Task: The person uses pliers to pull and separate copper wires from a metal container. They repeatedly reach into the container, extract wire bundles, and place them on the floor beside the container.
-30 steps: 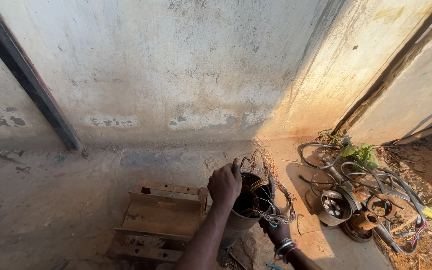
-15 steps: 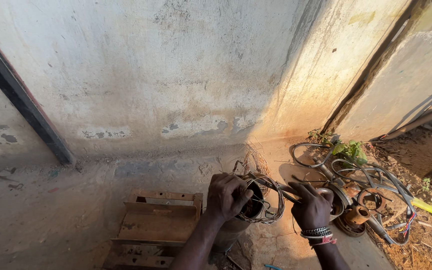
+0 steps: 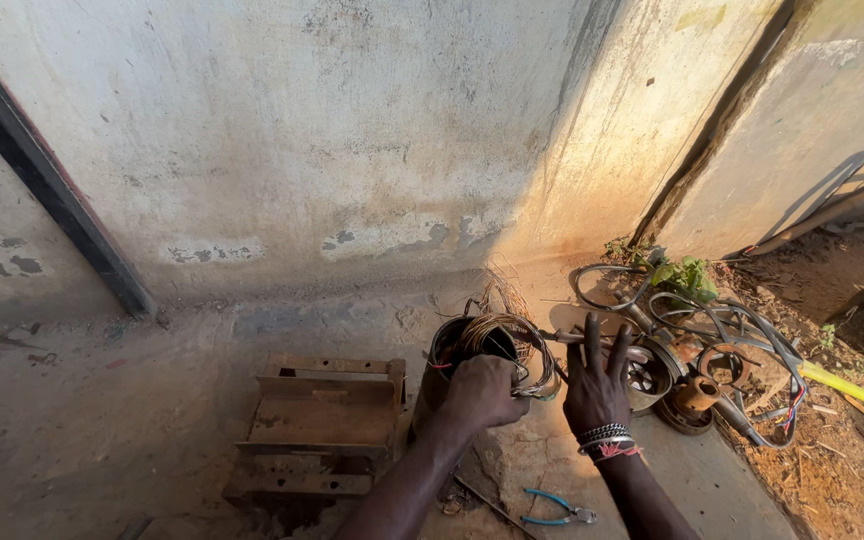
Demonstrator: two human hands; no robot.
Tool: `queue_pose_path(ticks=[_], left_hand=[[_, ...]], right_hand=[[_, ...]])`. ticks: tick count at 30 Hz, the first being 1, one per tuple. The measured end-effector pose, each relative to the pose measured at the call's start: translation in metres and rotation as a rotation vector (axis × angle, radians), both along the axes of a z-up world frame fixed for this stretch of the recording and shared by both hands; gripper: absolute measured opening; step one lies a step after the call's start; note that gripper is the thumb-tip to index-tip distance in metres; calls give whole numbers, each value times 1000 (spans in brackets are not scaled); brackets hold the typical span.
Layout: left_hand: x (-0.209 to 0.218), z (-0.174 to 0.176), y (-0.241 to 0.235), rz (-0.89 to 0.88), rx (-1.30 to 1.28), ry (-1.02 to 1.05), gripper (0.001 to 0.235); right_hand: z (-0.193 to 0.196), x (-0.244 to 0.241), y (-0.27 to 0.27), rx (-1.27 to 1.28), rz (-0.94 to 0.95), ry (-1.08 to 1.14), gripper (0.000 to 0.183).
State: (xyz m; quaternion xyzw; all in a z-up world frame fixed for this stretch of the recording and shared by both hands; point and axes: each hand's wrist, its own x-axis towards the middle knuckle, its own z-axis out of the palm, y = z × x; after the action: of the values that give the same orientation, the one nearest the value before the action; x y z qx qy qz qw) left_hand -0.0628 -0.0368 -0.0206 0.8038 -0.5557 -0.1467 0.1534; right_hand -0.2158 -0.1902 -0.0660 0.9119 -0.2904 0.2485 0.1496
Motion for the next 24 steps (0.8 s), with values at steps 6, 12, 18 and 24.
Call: queue_pose_path(ticks=[6,12,18,24], left_hand=[[17,5,-43,6,0,69,62],[74,0,-44,-36,-602,-6,61],[103,-1,-75,-157,-201,134,48],[95,1,-79,-189,-133,73,58]], right_hand=[[19,-63,-24,604,-217,295,75],[19,-105,20,537,25,162,80],[74,-37,60,305,64,437,66],[98,15,85,270,104,687,45]])
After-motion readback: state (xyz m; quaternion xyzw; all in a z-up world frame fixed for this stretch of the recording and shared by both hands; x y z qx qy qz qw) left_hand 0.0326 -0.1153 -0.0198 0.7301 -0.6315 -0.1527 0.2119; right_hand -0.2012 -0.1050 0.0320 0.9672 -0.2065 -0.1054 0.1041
